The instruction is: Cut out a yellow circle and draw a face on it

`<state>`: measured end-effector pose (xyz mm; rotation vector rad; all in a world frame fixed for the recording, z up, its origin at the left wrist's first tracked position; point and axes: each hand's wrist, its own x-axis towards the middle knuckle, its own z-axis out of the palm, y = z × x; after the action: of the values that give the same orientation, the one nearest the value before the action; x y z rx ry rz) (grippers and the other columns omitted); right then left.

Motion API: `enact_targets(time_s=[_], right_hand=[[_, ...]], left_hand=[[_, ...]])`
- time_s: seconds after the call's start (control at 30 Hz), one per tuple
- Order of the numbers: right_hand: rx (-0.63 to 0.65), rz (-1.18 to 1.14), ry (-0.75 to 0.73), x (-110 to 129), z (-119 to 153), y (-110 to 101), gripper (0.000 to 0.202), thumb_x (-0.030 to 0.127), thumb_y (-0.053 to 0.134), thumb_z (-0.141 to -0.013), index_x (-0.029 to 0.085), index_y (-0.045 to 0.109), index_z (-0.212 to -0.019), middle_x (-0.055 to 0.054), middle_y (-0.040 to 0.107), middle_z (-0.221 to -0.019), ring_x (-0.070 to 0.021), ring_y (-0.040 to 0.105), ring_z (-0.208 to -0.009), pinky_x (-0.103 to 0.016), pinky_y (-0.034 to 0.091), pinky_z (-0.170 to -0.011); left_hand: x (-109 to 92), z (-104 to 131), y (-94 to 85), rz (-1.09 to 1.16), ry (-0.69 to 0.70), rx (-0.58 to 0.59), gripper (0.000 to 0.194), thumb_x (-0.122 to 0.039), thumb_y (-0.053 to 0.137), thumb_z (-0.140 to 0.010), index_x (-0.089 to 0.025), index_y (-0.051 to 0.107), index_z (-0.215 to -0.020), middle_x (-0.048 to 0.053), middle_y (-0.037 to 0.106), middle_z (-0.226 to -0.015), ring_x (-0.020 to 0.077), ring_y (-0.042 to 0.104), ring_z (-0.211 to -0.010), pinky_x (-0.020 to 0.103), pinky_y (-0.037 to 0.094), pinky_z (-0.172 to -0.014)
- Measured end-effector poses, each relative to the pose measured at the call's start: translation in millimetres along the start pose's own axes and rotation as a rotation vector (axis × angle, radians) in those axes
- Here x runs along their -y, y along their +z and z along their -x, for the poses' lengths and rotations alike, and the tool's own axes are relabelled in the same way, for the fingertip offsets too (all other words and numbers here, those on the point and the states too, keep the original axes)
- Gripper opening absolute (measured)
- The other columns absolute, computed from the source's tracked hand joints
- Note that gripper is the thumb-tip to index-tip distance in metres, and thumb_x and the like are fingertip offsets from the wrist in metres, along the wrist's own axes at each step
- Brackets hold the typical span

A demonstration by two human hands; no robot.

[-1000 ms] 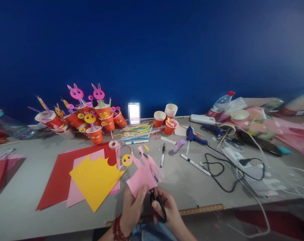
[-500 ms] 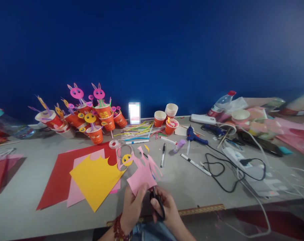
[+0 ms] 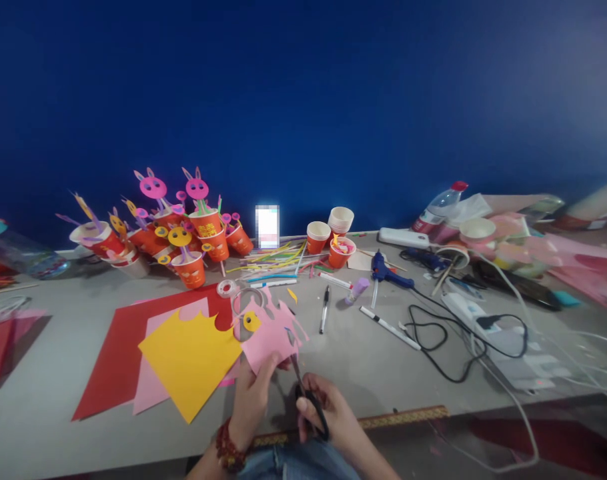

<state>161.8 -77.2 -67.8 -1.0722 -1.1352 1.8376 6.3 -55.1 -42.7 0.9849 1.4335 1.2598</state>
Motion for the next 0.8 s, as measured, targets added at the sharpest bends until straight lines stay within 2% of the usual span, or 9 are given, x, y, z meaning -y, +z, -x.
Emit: enact_targets(time_s=[0.1, 0.27, 0.33, 0.43, 0.53, 0.6, 0.67, 0.73, 0.8], right_hand=[[-0.035, 0.045, -0.023, 12, 5, -12, 0.06, 0.075, 0.068, -0.066, 0.023, 0.039, -0.071, 0.009, 0.045, -0.046, -0.0102, 0.049, -0.037, -0.02, 0.032, -0.04], [-0.268, 0.186, -0.085, 32, 9, -39, 0.052, 0.067, 0.069, -0.071, 0.023, 0.041, -0.07, 0.005, 0.052, -0.048, -0.0133, 0.052, -0.046, -0.023, 0.037, -0.048], [-0.367, 0.236, -0.099, 31, 7, -46, 0.052, 0.066, 0.071, -0.07, 0.023, 0.042, -0.069, 0.005, 0.053, -0.047, -0.0136, 0.05, -0.046, -0.024, 0.037, -0.048], [-0.494, 0.289, -0.15, 24, 2, -50, 0.051, 0.066, 0.07, -0.069, 0.024, 0.042, -0.065, 0.003, 0.054, -0.046, -0.0137, 0.047, -0.045, -0.025, 0.036, -0.048], [-0.54, 0.316, -0.192, 18, -1, -48, 0.049, 0.063, 0.072, -0.07, 0.024, 0.043, -0.063, 0.003, 0.053, -0.046, -0.0141, 0.047, -0.046, -0.025, 0.038, -0.05], [-0.548, 0.331, -0.211, 17, 0, -47, 0.048, 0.06, 0.073, -0.07, 0.024, 0.043, -0.062, 0.003, 0.052, -0.047, -0.0141, 0.047, -0.047, -0.025, 0.038, -0.05], [-0.546, 0.325, -0.229, 16, 2, -47, 0.047, 0.059, 0.073, -0.071, 0.024, 0.043, -0.063, 0.004, 0.052, -0.047, -0.014, 0.048, -0.047, -0.025, 0.038, -0.05], [-0.527, 0.301, -0.24, 14, 3, -48, 0.047, 0.059, 0.072, -0.072, 0.024, 0.042, -0.064, 0.004, 0.051, -0.049, -0.0141, 0.048, -0.047, -0.025, 0.039, -0.05], [-0.503, 0.3, -0.238, 12, 4, -50, 0.047, 0.059, 0.071, -0.073, 0.024, 0.041, -0.066, 0.004, 0.051, -0.05, -0.014, 0.048, -0.048, -0.025, 0.038, -0.05]], left_hand=[[-8, -15, -15.9, 0.021, 0.009, -0.009, 0.033, -0.045, 0.064, -0.083, -0.013, 0.073, -0.081, 0.009, 0.075, -0.077, 0.0221, 0.069, -0.072, 0.031, 0.056, -0.071], [-30, -39, -32.2, -0.171, 0.075, 0.246, 0.033, -0.042, 0.056, -0.088, -0.016, 0.072, -0.077, 0.005, 0.072, -0.072, 0.0161, 0.065, -0.064, 0.022, 0.05, -0.059], [-34, -52, -26.8, -0.222, 0.067, 0.337, 0.037, -0.042, 0.052, -0.089, -0.015, 0.07, -0.072, 0.005, 0.07, -0.067, 0.0137, 0.062, -0.057, 0.019, 0.046, -0.054], [-32, -79, -5.7, -0.281, 0.052, 0.464, 0.041, -0.047, 0.055, -0.084, -0.015, 0.066, -0.061, 0.005, 0.066, -0.056, 0.0136, 0.059, -0.047, 0.019, 0.039, -0.043], [-28, -109, 18.7, -0.363, 0.068, 0.551, 0.044, -0.052, 0.05, -0.087, -0.016, 0.065, -0.065, 0.007, 0.07, -0.062, 0.015, 0.061, -0.048, 0.021, 0.039, -0.042], [-27, -122, 27.6, -0.44, 0.103, 0.567, 0.044, -0.054, 0.047, -0.089, -0.017, 0.065, -0.074, 0.005, 0.068, -0.06, 0.0144, 0.057, -0.043, 0.022, 0.038, -0.042], [-26, -124, 27.4, -0.53, 0.167, 0.534, 0.037, -0.052, 0.051, -0.089, -0.017, 0.064, -0.088, 0.001, 0.065, -0.058, 0.0147, 0.055, -0.045, 0.024, 0.039, -0.048], [-21, -114, 19.6, -0.619, 0.252, 0.463, 0.032, -0.047, 0.058, -0.086, -0.018, 0.061, -0.101, 0.0, 0.063, -0.065, 0.0175, 0.059, -0.059, 0.026, 0.041, -0.058], [-14, -97, 9.8, -0.698, 0.321, 0.442, 0.026, -0.041, 0.06, -0.086, -0.019, 0.06, -0.1, 0.001, 0.063, -0.074, 0.0195, 0.059, -0.07, 0.028, 0.041, -0.066]])
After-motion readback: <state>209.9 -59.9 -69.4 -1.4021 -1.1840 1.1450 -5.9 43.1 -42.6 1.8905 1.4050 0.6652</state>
